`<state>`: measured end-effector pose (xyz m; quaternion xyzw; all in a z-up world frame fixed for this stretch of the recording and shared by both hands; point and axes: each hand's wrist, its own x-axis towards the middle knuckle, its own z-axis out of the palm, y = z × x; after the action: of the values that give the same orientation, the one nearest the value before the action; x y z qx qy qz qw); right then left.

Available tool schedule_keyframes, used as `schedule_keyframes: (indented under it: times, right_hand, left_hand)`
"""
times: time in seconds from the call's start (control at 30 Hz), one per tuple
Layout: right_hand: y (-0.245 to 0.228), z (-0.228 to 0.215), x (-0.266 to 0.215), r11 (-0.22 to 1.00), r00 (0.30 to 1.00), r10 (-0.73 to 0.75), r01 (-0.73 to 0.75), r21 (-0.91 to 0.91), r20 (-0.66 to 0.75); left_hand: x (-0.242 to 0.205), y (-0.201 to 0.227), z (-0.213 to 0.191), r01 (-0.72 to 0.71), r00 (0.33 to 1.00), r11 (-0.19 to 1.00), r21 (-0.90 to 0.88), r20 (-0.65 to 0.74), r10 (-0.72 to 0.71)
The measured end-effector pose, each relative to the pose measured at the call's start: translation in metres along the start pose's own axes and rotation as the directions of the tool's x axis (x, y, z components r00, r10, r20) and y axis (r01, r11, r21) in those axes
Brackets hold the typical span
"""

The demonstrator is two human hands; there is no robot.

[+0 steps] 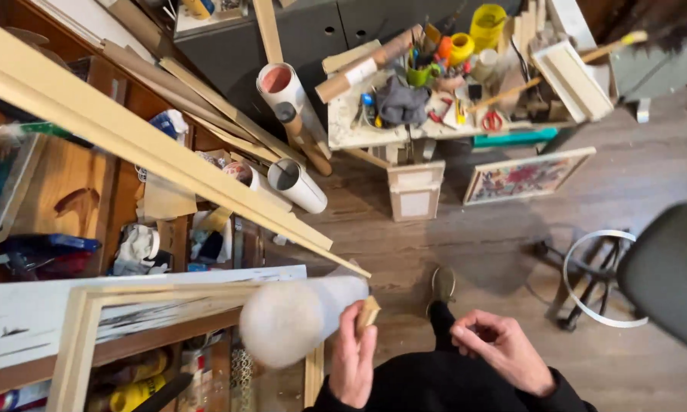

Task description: Assemble small wooden picture frames using glue, a miter vise, and a hammer.

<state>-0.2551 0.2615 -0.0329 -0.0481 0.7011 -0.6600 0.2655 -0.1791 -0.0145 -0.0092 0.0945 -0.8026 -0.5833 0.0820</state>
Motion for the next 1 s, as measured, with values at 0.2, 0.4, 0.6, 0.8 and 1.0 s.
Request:
schedule_keyframes:
  times: [0.2, 0.4, 0.6, 0.8, 1.0]
  right_hand:
    - [-0.079, -0.074, 0.162, 0.980, 0.993, -0.079, 0.093, -0.174, 0.084]
    - [-0.155, -0.090, 0.326, 0.884, 0.978, -0.122, 0.186, -0.430, 0.171]
    - [-0.183, -0.038, 0.453, 0.863, 0.942, -0.152, 0.273, -0.424, 0.298]
    - [-0.204, 0.009, 0.490, 0.880, 0.943, -0.159, 0.271, -0.391, 0.294]
    - [-0.216, -0.017, 0.488, 0.892, 0.967, -0.147, 0.221, -0.393, 0.210]
  left_hand:
    - [0.099, -0.031, 0.005, -0.018, 0.986, 0.996, 0.086, -0.161, 0.031]
    - [0.161, -0.042, 0.004, 0.093, 0.966, 0.993, -0.078, -0.236, -0.109]
    - [0.267, -0.019, -0.009, 0.175, 0.951, 0.965, -0.195, -0.219, -0.217]
    - [0.400, -0.051, -0.050, 0.310, 0.936, 0.920, -0.242, -0.090, -0.339]
    - [0.507, -0.022, -0.066, 0.315, 0.948, 0.937, -0.149, -0.004, -0.320]
